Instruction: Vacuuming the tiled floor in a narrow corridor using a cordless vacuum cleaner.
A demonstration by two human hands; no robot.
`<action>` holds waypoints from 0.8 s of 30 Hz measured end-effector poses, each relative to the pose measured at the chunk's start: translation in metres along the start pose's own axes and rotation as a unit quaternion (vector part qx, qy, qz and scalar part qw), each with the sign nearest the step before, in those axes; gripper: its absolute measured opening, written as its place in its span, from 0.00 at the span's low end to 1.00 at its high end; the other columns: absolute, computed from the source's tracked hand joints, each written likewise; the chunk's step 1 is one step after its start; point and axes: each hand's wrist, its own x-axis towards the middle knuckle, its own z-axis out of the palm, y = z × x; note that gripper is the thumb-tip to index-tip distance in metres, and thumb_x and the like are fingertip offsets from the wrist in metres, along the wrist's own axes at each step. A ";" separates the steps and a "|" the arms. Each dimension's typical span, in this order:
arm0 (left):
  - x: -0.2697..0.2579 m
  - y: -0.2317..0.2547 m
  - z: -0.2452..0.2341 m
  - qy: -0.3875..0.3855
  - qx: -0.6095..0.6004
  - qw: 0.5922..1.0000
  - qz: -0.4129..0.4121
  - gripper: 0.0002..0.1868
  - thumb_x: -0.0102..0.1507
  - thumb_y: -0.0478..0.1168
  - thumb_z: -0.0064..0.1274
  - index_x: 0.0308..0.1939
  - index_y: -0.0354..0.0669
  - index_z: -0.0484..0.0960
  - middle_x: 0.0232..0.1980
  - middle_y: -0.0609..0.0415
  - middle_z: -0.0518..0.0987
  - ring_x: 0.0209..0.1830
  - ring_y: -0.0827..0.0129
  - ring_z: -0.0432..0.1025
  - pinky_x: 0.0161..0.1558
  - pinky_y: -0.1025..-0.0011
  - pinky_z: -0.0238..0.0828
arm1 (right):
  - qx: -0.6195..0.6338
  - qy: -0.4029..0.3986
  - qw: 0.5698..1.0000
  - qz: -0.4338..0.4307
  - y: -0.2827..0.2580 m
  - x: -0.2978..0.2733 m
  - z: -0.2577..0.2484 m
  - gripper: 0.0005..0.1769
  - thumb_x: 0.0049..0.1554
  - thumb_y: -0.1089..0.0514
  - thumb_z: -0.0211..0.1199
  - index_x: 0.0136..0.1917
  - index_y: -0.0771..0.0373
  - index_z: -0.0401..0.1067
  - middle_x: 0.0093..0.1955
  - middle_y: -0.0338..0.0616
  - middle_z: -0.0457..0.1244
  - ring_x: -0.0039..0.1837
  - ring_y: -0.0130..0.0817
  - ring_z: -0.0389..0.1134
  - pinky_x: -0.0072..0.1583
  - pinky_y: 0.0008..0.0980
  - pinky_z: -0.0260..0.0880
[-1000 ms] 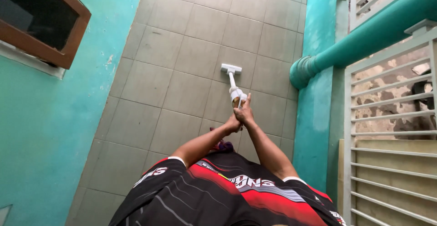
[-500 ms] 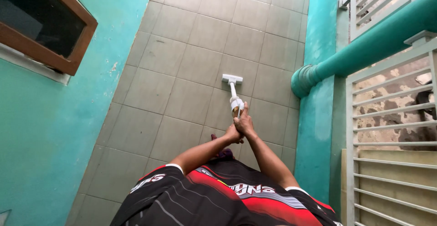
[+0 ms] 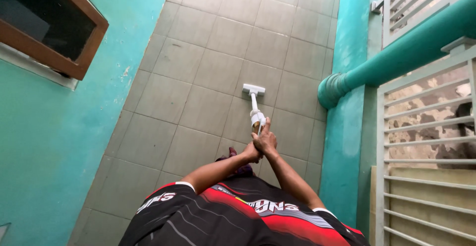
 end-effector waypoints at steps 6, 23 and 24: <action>0.025 -0.001 -0.006 -0.037 -0.137 0.979 -0.150 0.16 0.72 0.44 0.51 0.57 0.35 0.77 0.30 0.53 0.75 0.21 0.69 0.67 0.21 0.65 0.60 | -0.017 0.012 1.000 -0.018 0.019 0.035 0.017 0.56 0.54 0.50 0.60 0.83 0.51 0.27 0.51 0.68 0.68 0.54 0.68 0.71 0.57 0.61 0.70; -0.006 0.003 0.020 0.136 0.098 0.986 -0.022 0.26 0.66 0.52 0.52 0.65 0.46 0.73 0.57 0.39 0.82 0.57 0.45 0.76 0.54 0.54 0.72 | 0.017 0.052 0.998 -0.018 0.032 0.013 0.027 0.66 0.48 0.38 0.70 0.81 0.51 0.25 0.56 0.62 0.68 0.54 0.66 0.71 0.56 0.58 0.71; -0.008 0.005 0.018 0.151 0.085 0.985 0.000 0.27 0.66 0.52 0.54 0.65 0.44 0.72 0.55 0.38 0.81 0.56 0.45 0.76 0.53 0.53 0.71 | 0.012 0.047 0.999 -0.006 0.036 0.020 0.034 0.64 0.52 0.39 0.68 0.82 0.50 0.26 0.54 0.64 0.68 0.54 0.66 0.71 0.56 0.58 0.71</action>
